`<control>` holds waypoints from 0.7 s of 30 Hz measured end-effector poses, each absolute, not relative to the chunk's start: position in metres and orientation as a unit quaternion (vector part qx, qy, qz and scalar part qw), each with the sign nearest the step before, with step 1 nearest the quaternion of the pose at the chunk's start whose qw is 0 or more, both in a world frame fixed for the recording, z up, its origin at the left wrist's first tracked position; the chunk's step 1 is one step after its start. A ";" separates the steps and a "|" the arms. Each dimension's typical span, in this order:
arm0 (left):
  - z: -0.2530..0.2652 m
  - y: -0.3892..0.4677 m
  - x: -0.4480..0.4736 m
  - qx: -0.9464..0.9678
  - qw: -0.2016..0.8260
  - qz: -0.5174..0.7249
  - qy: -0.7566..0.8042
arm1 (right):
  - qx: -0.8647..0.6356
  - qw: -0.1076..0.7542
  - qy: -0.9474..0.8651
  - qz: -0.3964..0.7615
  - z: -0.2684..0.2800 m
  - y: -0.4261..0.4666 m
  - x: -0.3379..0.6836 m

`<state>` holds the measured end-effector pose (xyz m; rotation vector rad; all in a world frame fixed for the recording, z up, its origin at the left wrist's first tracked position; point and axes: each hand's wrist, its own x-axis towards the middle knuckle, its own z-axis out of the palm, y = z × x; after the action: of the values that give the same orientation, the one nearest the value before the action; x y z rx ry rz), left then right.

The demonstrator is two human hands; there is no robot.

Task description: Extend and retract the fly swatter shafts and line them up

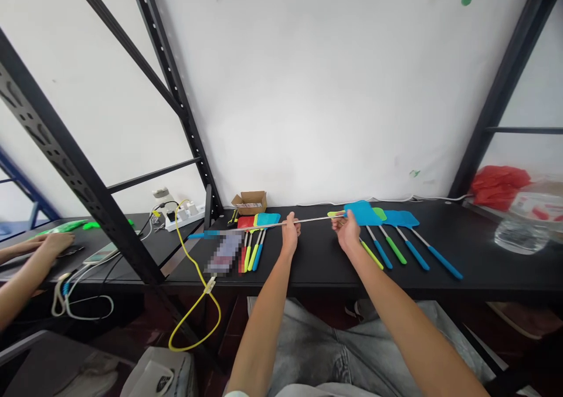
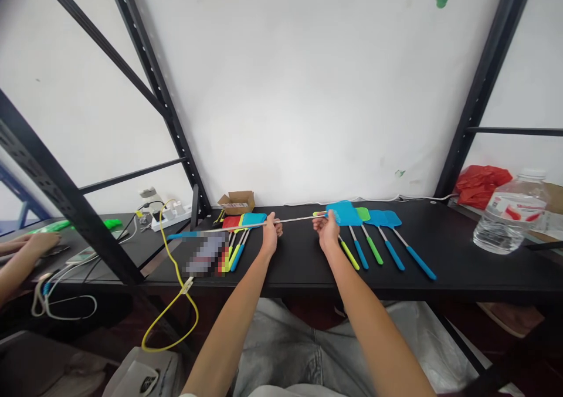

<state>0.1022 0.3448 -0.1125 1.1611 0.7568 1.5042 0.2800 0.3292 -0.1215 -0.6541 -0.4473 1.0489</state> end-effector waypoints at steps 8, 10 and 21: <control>-0.109 0.350 0.087 0.331 0.458 0.744 0.357 | -0.297 0.849 -0.137 0.414 -0.120 0.328 0.295; -0.109 0.350 0.087 0.319 0.458 0.747 0.362 | -0.297 0.851 -0.134 0.412 -0.120 0.328 0.294; -0.110 0.350 0.088 0.326 0.478 0.730 0.363 | -0.311 0.845 -0.143 0.410 -0.124 0.330 0.293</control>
<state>0.0879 0.3502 -0.1104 0.7969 0.8862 1.7838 0.2934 0.3301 -0.1238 -0.6568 -0.3026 0.8653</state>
